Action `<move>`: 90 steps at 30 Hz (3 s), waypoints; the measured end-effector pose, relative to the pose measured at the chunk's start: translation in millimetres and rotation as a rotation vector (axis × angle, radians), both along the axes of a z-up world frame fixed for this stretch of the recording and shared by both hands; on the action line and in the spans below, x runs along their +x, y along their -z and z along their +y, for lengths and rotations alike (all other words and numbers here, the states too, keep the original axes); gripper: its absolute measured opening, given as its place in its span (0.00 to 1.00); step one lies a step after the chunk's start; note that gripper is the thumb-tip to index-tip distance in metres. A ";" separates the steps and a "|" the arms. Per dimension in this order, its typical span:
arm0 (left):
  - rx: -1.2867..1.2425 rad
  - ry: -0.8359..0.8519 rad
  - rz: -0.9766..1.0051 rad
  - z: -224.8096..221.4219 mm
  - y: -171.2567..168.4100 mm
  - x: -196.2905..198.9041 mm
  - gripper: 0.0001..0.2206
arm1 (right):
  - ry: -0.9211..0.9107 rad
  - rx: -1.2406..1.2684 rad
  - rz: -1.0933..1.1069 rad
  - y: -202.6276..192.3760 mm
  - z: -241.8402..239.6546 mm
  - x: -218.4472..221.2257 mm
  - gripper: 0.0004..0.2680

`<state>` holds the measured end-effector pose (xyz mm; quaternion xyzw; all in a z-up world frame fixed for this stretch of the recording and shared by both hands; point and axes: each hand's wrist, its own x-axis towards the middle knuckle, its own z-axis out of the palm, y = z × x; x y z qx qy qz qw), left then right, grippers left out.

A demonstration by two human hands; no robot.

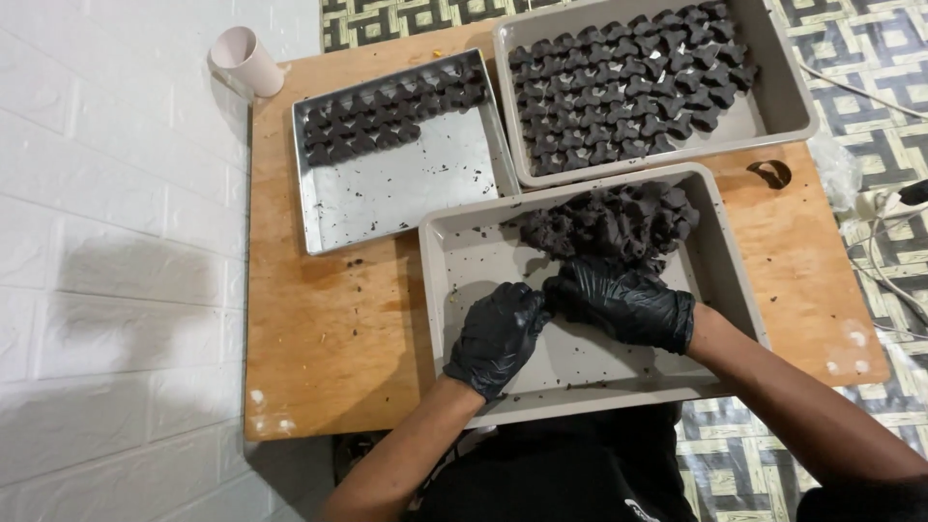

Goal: The person is taking pieces of dark dough from a central pile and pressing them into star-shaped molds within a metal tray.

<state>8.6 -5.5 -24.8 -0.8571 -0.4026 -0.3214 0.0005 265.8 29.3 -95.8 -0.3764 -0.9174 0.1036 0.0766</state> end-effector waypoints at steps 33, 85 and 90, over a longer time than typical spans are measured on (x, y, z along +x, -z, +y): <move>-0.623 -0.048 -0.484 1.4 -53.5 5.4 0.14 | -0.119 0.201 0.182 -95.1 -1.1 -15.7 0.27; -0.891 -0.186 -1.156 10.6 -82.0 -13.2 0.08 | 0.211 0.603 -0.172 -104.1 -57.0 -74.0 0.11; -0.874 -0.179 -1.143 9.8 -83.4 -13.7 0.08 | 0.155 0.544 -0.170 -97.3 -57.0 -67.3 0.12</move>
